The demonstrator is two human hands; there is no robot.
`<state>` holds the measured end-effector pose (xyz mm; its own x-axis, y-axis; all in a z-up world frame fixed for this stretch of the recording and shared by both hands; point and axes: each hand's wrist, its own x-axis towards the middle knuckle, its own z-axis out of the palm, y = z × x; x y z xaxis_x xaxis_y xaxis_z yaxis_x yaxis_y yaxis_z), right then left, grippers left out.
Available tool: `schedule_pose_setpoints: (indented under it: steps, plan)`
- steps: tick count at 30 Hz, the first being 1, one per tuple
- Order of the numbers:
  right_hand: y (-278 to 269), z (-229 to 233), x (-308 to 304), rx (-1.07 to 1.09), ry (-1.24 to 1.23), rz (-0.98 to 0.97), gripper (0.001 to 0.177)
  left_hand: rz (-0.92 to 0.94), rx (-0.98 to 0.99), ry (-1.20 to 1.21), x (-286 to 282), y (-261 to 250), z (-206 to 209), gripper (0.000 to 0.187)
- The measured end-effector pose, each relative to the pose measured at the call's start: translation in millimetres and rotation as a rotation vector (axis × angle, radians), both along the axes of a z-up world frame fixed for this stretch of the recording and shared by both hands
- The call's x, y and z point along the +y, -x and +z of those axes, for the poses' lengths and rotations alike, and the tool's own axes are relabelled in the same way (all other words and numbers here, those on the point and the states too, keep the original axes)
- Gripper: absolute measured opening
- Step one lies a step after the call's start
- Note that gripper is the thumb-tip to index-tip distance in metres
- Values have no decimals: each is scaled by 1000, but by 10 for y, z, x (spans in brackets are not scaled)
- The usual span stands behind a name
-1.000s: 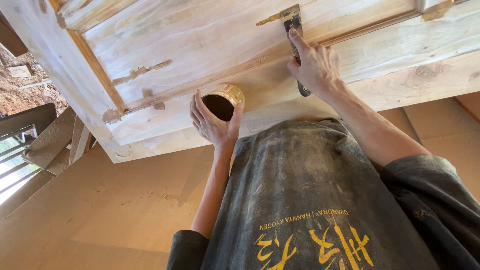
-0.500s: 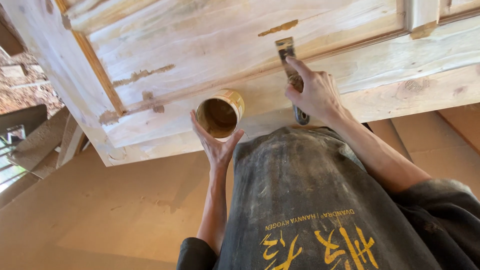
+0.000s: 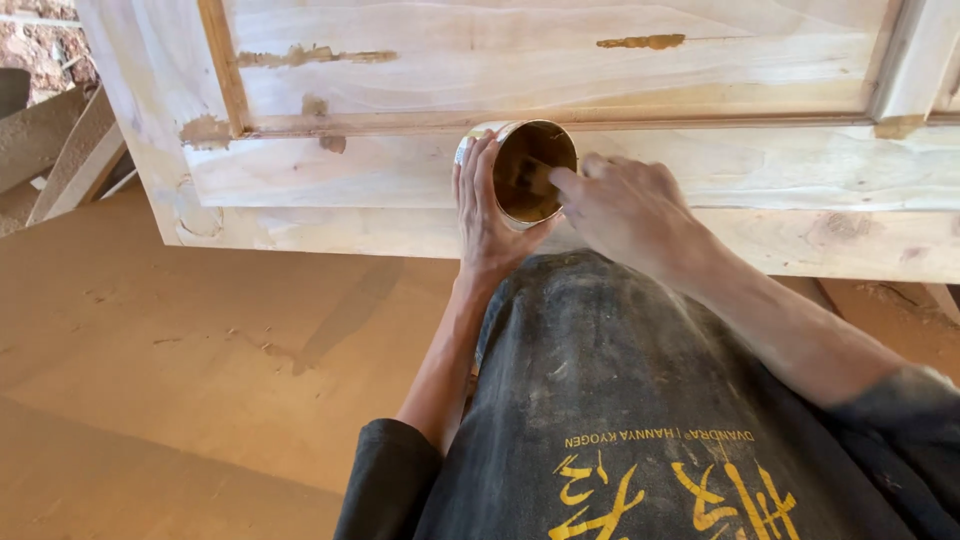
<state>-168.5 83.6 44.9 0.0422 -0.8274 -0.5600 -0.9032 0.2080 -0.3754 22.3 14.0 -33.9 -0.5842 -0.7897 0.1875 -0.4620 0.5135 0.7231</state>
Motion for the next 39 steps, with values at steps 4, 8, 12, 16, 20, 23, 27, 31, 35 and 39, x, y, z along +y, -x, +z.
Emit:
schedule_pose_setpoints:
  steps: [4,8,12,16,20,23,27,31,35,39]
  plan:
    - [-149,-206,-220,19,153,-32,24,-41,21,-7,-56,-29,57,118]
    - [-183,-206,-322,-8,170,-96,27,-35,36,-11,-105,-33,50,118]
    - [-235,-152,-303,-109,6,-234,27,-28,14,1,-78,-34,21,117]
    - [-140,-138,-214,-228,-58,-265,31,-45,1,8,-99,-43,6,116]
    - [70,354,-81,-531,-114,-505,36,-30,10,-7,-100,-25,7,117]
    - [251,247,156,-946,-67,-771,36,-11,11,3,-94,73,130,116]
    - [365,-13,557,-1333,-18,-1120,29,23,-7,17,-74,232,176,115]
    - [374,-91,719,-1474,57,-1219,28,18,-10,44,-84,278,81,118]
    - [441,-236,845,-1458,206,-1313,28,87,39,-36,-21,141,16,120]
    - [621,-492,938,-849,436,-1236,36,193,36,-68,68,-52,13,124]
